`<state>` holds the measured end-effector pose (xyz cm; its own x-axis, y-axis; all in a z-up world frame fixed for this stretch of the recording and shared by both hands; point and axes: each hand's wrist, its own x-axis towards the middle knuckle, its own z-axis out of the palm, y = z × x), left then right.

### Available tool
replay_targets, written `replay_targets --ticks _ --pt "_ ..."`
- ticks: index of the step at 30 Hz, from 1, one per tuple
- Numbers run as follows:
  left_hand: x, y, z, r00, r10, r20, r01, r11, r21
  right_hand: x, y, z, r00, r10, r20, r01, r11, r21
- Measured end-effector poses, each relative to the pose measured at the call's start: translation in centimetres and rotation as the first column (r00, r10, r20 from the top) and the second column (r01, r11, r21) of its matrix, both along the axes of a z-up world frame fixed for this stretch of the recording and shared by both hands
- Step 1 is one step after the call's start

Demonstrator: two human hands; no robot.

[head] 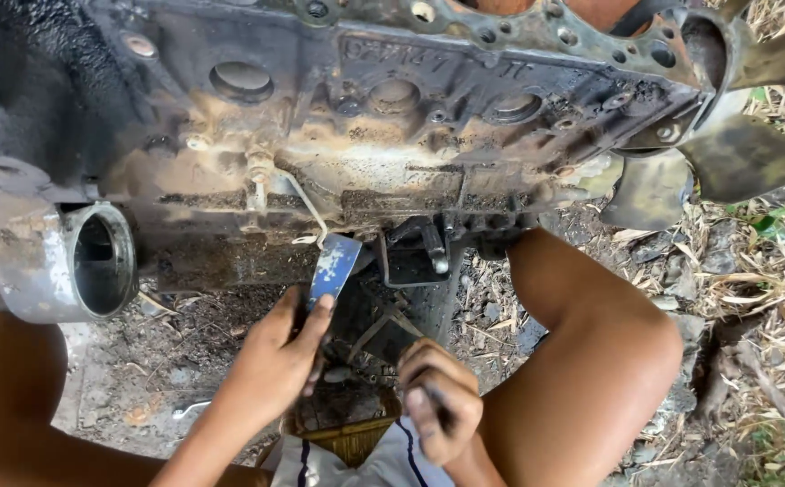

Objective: Scraping grime and old gasket material off an engine block using a hand tool

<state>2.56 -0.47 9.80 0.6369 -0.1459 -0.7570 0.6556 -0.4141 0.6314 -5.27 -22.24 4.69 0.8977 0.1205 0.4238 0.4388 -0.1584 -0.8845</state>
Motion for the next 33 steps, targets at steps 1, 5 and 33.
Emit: replay_targets --ticks 1,5,33 --pt "0.3 0.6 0.3 0.998 -0.062 -0.005 0.062 0.993 0.096 0.2 -0.9 -0.9 0.998 -0.026 -0.055 0.025 0.999 -0.024" --pt "-0.2 0.8 -4.2 0.954 -0.175 0.244 0.115 0.964 0.240 -1.3 -1.6 -5.9 0.964 -0.105 -0.243 0.125 0.990 0.066" --pt "4.0 -5.0 -8.3 0.905 0.169 0.391 -0.165 0.985 -0.044 6.8 7.6 -3.3 0.347 0.296 -0.890 0.681 0.573 0.456"
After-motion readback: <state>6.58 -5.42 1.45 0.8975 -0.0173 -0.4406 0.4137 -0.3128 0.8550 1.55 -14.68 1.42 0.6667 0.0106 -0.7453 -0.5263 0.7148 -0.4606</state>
